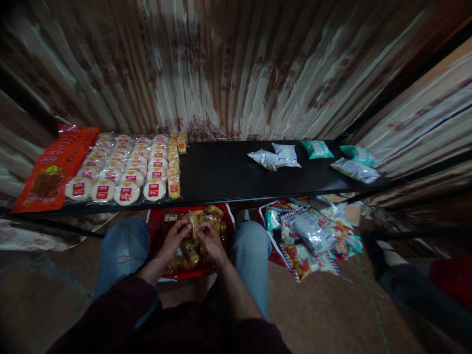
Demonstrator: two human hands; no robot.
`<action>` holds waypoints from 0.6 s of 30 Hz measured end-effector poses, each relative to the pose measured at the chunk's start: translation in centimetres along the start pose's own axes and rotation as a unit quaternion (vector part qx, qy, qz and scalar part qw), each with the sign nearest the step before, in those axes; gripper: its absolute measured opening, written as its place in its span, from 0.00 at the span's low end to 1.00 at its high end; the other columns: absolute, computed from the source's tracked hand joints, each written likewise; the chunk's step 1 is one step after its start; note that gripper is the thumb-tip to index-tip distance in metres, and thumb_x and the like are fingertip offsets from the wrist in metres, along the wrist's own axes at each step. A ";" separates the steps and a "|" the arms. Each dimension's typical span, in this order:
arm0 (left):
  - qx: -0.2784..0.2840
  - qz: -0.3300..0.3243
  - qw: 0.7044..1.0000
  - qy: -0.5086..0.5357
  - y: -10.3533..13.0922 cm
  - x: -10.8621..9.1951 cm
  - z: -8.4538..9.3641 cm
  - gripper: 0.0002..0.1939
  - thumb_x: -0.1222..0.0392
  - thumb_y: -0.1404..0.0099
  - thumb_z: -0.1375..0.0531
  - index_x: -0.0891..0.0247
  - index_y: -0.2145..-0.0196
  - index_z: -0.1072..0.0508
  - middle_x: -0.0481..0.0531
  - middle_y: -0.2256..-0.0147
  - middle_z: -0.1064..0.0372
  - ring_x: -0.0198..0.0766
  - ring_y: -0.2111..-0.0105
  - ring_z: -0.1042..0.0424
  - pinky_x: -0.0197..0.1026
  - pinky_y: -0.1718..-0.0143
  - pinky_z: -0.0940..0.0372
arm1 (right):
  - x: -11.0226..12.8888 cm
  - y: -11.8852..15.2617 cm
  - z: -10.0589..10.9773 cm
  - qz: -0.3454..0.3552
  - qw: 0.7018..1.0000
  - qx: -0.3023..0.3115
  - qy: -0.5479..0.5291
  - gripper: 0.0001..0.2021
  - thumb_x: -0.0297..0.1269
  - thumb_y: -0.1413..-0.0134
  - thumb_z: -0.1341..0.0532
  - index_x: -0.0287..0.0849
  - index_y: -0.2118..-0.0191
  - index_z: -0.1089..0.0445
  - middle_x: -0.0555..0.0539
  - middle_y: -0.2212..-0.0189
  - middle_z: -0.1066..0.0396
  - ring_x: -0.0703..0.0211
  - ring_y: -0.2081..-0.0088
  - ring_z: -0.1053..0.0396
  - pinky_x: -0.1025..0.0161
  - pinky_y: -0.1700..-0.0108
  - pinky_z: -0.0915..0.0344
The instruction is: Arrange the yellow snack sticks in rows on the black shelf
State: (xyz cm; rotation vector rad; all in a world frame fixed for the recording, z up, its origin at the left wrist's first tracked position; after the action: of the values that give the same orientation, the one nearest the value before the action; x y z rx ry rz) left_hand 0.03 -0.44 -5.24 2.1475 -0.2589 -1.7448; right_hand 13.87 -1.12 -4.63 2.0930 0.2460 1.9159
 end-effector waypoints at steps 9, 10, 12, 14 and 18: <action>-0.006 0.043 0.998 0.035 0.0 0.1 -0.1 0.19 0.52 0.54 0.32 0.64 0.66 0.24 0.54 0.64 0.26 0.39 0.65 0.29 0.37 0.65 0.35 | 0.2 0.1 0.0 -0.003 0.999 0.031 -0.034 0.14 0.49 0.62 0.32 0.46 0.71 0.28 0.50 0.69 0.29 0.56 0.63 0.32 0.61 0.57 0.37; -0.003 0.050 0.998 0.047 0.0 0.2 -0.1 0.20 0.51 0.55 0.32 0.65 0.65 0.24 0.54 0.63 0.25 0.39 0.65 0.29 0.37 0.65 0.35 | 0.2 0.1 0.1 -0.009 0.999 0.025 -0.035 0.13 0.49 0.61 0.32 0.46 0.71 0.28 0.50 0.69 0.29 0.56 0.63 0.32 0.61 0.58 0.37; -0.001 0.061 0.996 0.070 -0.1 0.6 -0.1 0.22 0.51 0.57 0.31 0.65 0.65 0.24 0.55 0.62 0.25 0.39 0.64 0.28 0.37 0.64 0.36 | 0.3 0.2 0.2 -0.019 0.999 0.006 -0.035 0.14 0.50 0.61 0.33 0.46 0.71 0.28 0.49 0.68 0.28 0.54 0.63 0.32 0.61 0.60 0.36; -0.016 0.078 0.993 0.092 -0.2 1.1 0.0 0.24 0.51 0.58 0.31 0.66 0.63 0.24 0.56 0.59 0.26 0.39 0.63 0.28 0.37 0.64 0.36 | 0.5 0.3 0.3 -0.018 0.999 -0.012 -0.035 0.15 0.50 0.62 0.33 0.45 0.70 0.27 0.49 0.68 0.27 0.54 0.63 0.32 0.61 0.61 0.35; -0.031 0.102 0.987 0.123 -0.3 1.8 0.1 0.25 0.54 0.58 0.30 0.66 0.61 0.26 0.58 0.57 0.27 0.39 0.62 0.28 0.38 0.63 0.36 | 0.7 0.4 0.3 -0.015 0.998 -0.027 -0.055 0.16 0.50 0.64 0.31 0.46 0.70 0.26 0.48 0.68 0.26 0.53 0.63 0.31 0.60 0.62 0.34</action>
State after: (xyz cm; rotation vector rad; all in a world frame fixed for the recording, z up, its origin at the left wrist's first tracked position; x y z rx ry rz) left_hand 0.26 -0.80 -7.03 2.1788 -0.3399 -1.3441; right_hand 14.17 -1.34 -3.85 2.1396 0.1978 1.7631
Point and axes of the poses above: each hand's wrist, its own y-axis away from the middle knuckle, its own z-axis out of the back of the hand, x = y × z, the point moved 2 cm from there along -y, towards the middle knuckle
